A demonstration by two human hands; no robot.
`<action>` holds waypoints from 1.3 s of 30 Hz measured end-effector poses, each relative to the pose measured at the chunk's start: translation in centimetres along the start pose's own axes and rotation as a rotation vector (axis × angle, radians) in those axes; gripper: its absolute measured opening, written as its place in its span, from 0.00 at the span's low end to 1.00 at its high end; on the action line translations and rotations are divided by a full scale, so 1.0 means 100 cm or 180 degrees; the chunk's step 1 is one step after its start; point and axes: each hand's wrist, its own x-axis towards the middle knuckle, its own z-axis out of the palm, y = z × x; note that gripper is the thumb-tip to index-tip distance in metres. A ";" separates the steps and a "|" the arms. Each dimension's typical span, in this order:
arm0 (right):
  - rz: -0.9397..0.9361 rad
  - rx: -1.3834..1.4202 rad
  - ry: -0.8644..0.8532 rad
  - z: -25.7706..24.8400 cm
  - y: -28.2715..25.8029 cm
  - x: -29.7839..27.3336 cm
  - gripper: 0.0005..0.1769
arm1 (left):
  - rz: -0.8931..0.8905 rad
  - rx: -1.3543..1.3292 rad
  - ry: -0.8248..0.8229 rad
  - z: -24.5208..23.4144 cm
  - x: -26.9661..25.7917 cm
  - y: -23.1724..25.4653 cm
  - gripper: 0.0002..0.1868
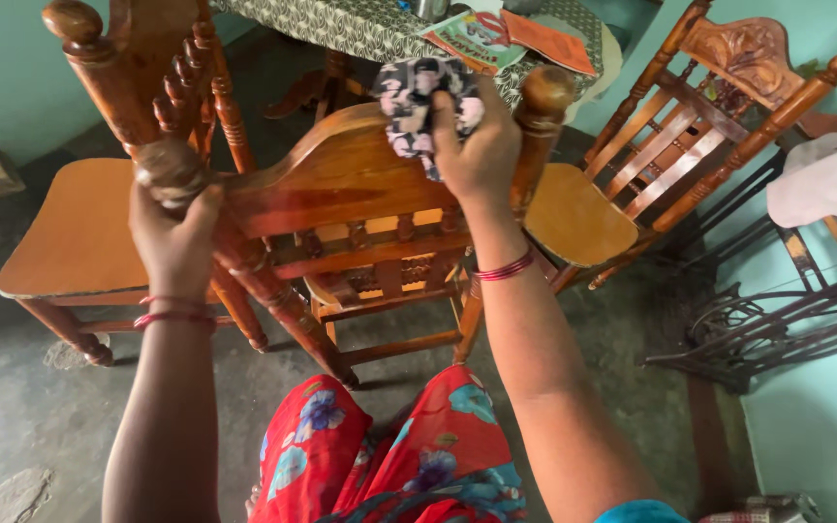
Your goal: The person wipes the backrest, seat, and legs of a wooden chair using a patterned cloth. The person moves between chairs, cleaning each one in turn.
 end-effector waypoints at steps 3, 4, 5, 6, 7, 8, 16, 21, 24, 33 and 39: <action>-0.0014 -0.0204 0.0289 -0.015 0.026 -0.004 0.19 | -0.0100 -0.0114 0.0019 0.041 0.007 0.001 0.26; 0.0169 -0.0244 0.0306 -0.023 0.037 -0.005 0.19 | -0.0140 -0.0217 -0.0058 0.056 0.008 0.001 0.25; 0.0352 -0.0282 0.0322 -0.030 0.048 -0.005 0.19 | -0.0180 -0.0320 -0.0135 0.068 0.009 0.002 0.25; 0.0531 -0.0335 0.0327 -0.039 0.058 -0.006 0.19 | -0.0111 -0.0255 -0.0163 0.081 0.007 0.002 0.24; 0.0510 -0.0307 0.0414 -0.046 0.068 -0.007 0.19 | -0.0041 -0.0192 -0.0192 0.095 0.005 0.003 0.24; 0.0488 -0.0284 0.0492 -0.054 0.077 -0.009 0.20 | 0.0021 -0.0133 -0.0216 0.108 0.003 0.004 0.24; 0.0851 -0.0576 0.0873 -0.105 0.141 -0.025 0.20 | 0.0227 0.0709 -0.0108 0.193 -0.012 0.005 0.29; 0.1106 -0.0310 0.0596 -0.111 0.149 -0.028 0.19 | 0.0118 0.0719 -0.0122 0.196 -0.011 -0.004 0.37; 0.1398 -0.0347 0.0234 -0.116 0.138 -0.024 0.17 | 0.0177 0.0814 -0.0109 0.193 -0.008 -0.013 0.39; -0.0975 -0.2293 0.0076 -0.093 0.051 0.000 0.27 | 0.0395 0.0624 -0.0017 0.193 -0.010 -0.036 0.40; -0.0965 -0.2042 -0.0747 -0.004 -0.024 -0.044 0.24 | 0.0464 0.0719 0.0015 0.192 -0.013 -0.034 0.37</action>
